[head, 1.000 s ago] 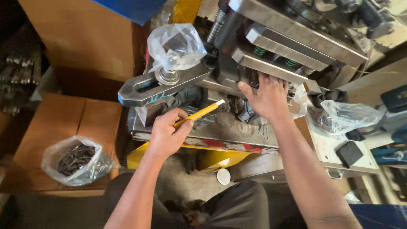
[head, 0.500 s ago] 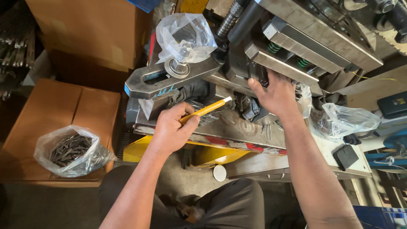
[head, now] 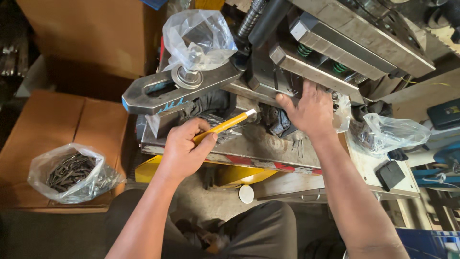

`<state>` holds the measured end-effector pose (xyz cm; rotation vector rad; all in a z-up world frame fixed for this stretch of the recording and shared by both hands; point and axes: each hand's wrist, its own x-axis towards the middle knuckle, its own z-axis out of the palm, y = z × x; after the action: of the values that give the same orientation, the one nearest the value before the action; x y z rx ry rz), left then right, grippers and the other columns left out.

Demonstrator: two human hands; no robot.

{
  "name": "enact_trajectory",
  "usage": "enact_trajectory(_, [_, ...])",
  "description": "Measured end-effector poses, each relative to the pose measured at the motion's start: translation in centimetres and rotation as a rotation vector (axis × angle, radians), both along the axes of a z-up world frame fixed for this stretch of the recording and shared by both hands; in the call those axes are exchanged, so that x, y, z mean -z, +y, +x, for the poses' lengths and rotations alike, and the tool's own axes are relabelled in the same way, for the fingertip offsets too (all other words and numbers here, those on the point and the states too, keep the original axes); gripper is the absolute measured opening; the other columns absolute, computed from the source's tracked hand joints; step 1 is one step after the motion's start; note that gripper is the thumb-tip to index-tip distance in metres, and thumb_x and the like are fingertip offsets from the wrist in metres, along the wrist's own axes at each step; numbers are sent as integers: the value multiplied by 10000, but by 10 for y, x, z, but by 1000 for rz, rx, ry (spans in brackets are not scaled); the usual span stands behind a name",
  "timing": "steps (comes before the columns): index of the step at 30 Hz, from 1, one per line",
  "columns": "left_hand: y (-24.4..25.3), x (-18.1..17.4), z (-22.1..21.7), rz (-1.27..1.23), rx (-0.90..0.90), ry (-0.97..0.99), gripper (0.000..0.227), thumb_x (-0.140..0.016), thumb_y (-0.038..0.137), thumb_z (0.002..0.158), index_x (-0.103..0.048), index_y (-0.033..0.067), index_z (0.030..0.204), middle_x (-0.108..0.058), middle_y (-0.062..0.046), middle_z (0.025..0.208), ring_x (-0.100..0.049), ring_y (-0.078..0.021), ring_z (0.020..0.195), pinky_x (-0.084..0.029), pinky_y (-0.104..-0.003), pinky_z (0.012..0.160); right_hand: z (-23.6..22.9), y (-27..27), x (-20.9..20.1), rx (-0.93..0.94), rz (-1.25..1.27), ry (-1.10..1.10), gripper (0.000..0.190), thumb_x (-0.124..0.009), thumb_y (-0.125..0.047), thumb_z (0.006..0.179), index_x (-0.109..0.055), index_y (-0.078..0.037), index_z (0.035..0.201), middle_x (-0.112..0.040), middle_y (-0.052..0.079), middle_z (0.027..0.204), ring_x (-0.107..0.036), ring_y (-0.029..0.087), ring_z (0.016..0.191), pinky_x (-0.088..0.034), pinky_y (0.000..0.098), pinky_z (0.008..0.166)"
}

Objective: The person repeatedly places small metal pieces into a press machine, uses a yellow-handled tool to adjust or clear the mechanism, and removes processed pieces. The cycle repeats continuously with the same handling pattern.

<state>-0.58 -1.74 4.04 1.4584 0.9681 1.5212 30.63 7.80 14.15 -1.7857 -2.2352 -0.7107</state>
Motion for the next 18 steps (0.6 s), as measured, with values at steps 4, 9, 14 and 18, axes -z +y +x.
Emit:
enact_trajectory(4, [1,3,2,28,-45,19,116,-739,81,893,-642,21,874,-572,15,608,-458,-37,543,-368,-255,475,-1,-3,-1,-74,-11,22,982,-608,-675,941,-403,95,1514,-585,361,1337,-559,494,1245,-400,553,1080])
enact_trajectory(9, [4,6,4,9,-16,-27,97,-731,66,898,-645,24,881,-574,21,622,-460,-30,555,-365,-253,473,-10,-7,-9,-109,77,-30,969,-636,-678,922,-434,70,1504,-587,338,1357,-555,479,1271,-357,568,1122])
enact_trajectory(14, [6,19,4,26,-12,-48,93,-727,42,913,-640,23,888,-572,36,654,-459,-19,589,-363,-242,495,-26,-13,-18,8,-20,24,1002,-682,-712,824,-461,42,1445,-578,319,1342,-556,453,1240,-332,572,1088])
enact_trajectory(18, [7,19,6,19,3,-153,83,-716,27,938,-637,15,917,-560,45,711,-463,-20,642,-364,-228,546,-38,-20,-33,-304,-26,128,951,-659,-722,830,-501,-59,1493,-595,260,1398,-576,453,1251,-420,524,1055])
